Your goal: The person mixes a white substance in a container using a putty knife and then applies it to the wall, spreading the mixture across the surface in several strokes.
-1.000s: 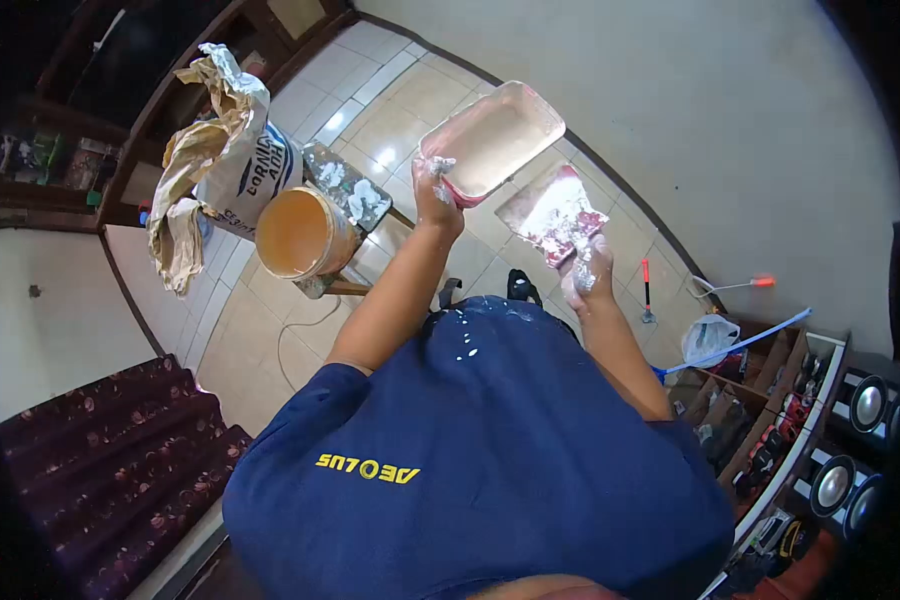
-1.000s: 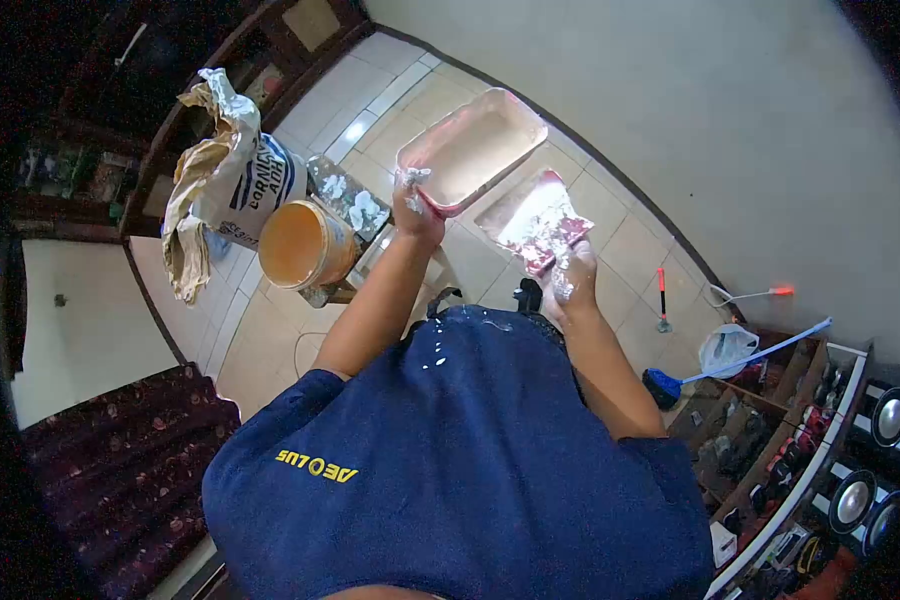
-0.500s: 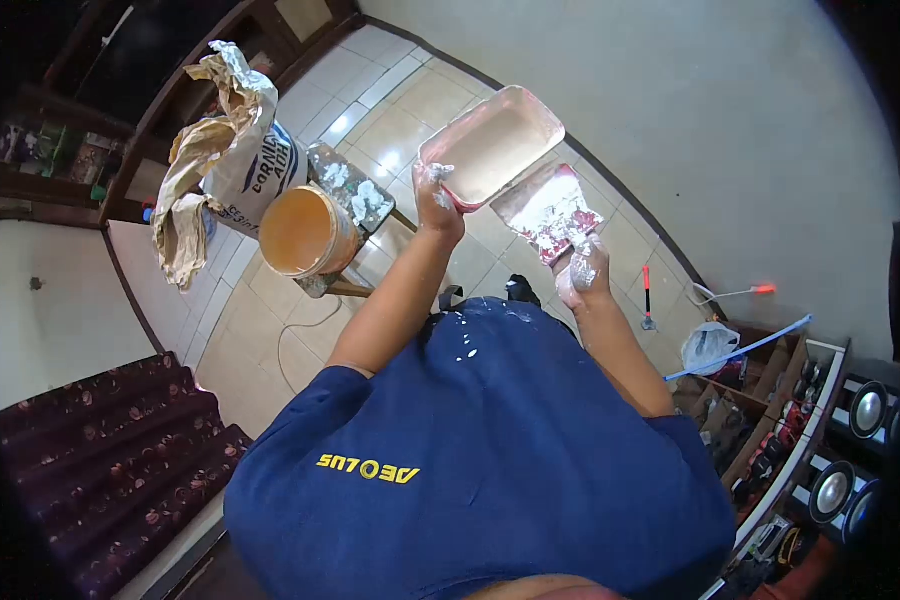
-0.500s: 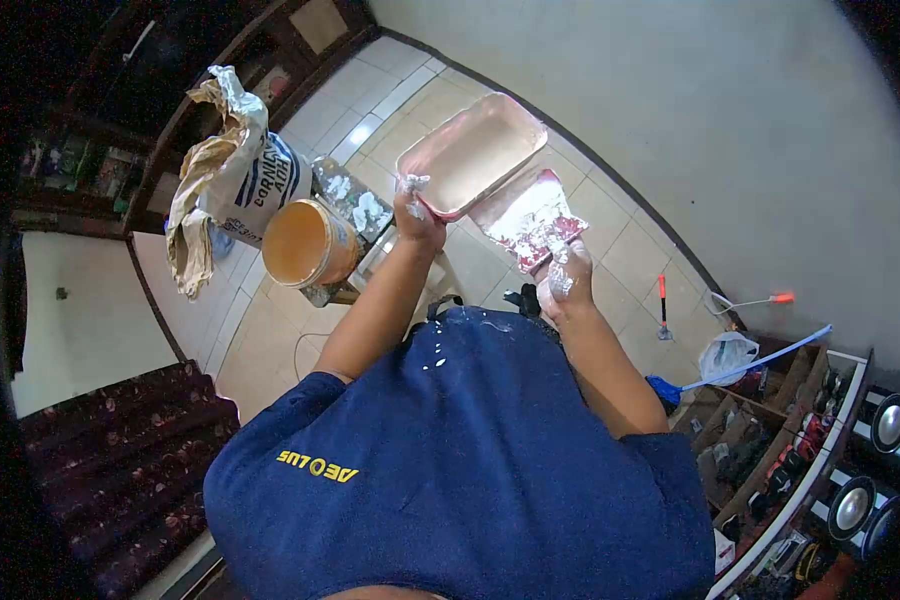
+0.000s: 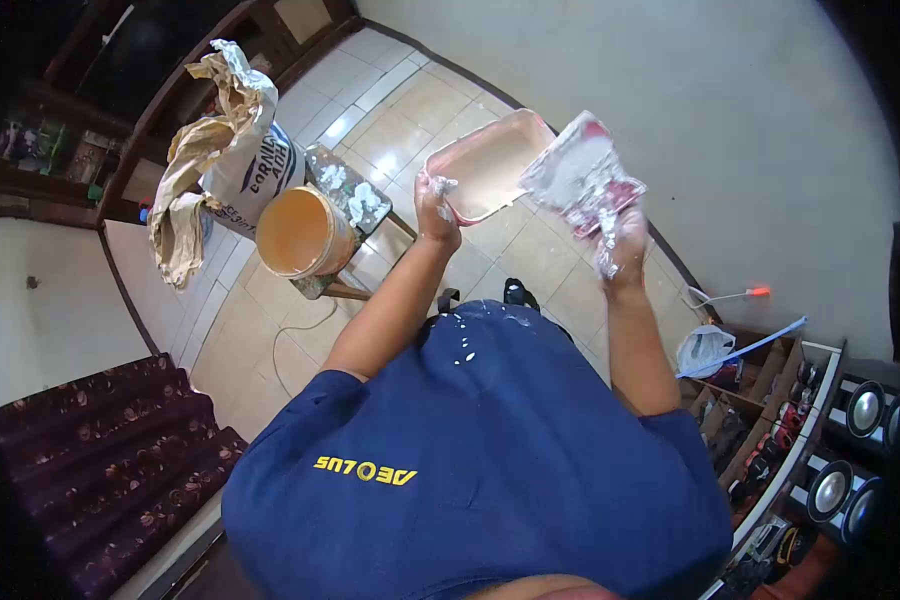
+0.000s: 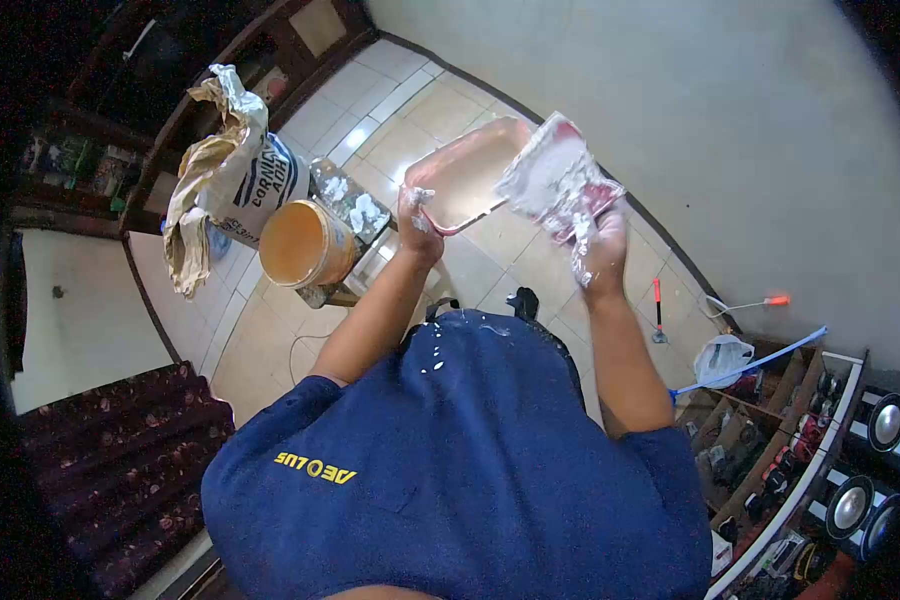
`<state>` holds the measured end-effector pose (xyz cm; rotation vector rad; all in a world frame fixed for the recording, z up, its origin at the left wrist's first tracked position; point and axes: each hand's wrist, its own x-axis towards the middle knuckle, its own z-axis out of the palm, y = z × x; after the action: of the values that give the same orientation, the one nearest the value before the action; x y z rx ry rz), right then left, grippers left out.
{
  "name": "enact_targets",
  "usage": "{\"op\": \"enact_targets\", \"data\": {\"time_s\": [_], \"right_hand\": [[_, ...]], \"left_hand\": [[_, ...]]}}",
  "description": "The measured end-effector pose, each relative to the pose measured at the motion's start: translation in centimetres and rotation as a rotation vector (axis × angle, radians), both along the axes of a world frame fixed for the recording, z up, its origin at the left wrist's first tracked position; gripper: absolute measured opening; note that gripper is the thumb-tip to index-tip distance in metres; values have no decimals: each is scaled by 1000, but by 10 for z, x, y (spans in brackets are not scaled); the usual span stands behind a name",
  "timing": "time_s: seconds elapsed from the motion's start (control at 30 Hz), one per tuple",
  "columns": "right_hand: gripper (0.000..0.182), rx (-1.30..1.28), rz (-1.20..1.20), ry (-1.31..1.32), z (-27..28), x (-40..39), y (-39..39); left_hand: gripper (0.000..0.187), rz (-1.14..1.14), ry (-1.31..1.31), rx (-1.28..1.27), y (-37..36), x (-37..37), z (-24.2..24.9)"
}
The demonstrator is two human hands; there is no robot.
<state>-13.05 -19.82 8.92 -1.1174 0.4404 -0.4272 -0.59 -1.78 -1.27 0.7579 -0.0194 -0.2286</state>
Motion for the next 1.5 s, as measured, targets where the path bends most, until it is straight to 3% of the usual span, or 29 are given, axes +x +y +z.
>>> {"op": "enact_targets", "data": {"time_s": [0.03,0.07,0.13,0.23,0.37,0.43,0.5,0.57,0.6,0.7,0.73,0.87,1.0,1.13,1.23,1.5], "right_hand": [[30,-354,-51,77,5,2,-7],[30,-355,-49,79,13,4,-13],[19,-924,128,-5,37,6,-20],[16,-1445,285,-108,73,15,-15],[18,-1729,432,57,71,28,-7],[20,-2017,518,126,52,35,-6],[23,-2047,505,150,36,41,-1],[14,-1955,432,-117,23,47,3],[16,-1918,604,73,21,48,7],[18,-1880,554,12,28,37,20],[23,-1864,642,133,24,34,21],[23,-1844,697,134,30,22,25],[19,-1761,419,2,42,29,19],[15,-1892,477,88,33,42,10],[16,-1853,581,134,17,43,9],[21,-1835,668,293,40,26,-57]], "left_hand": [[45,-8,17,30,2,-1,-1],[45,-7,19,30,3,-2,-1],[44,-109,-77,20,5,-1,0],[47,-193,-131,-31,7,-7,16],[51,-217,-66,-47,6,-5,-1],[56,-281,-66,-31,6,-6,-2],[56,-288,-80,-56,5,-8,0],[55,-334,-108,-36,8,-13,10],[55,-350,-80,-26,7,-13,18],[57,-326,-125,20,13,-12,8],[57,-325,-114,-12,12,-13,7],[60,-360,-96,-23,11,-12,10],[61,-430,-68,-28,5,-9,14],[63,-475,-91,5,-5,-4,15],[62,-469,-88,-6,-16,1,15],[60,-602,-57,-4,-85,4,13]]}}
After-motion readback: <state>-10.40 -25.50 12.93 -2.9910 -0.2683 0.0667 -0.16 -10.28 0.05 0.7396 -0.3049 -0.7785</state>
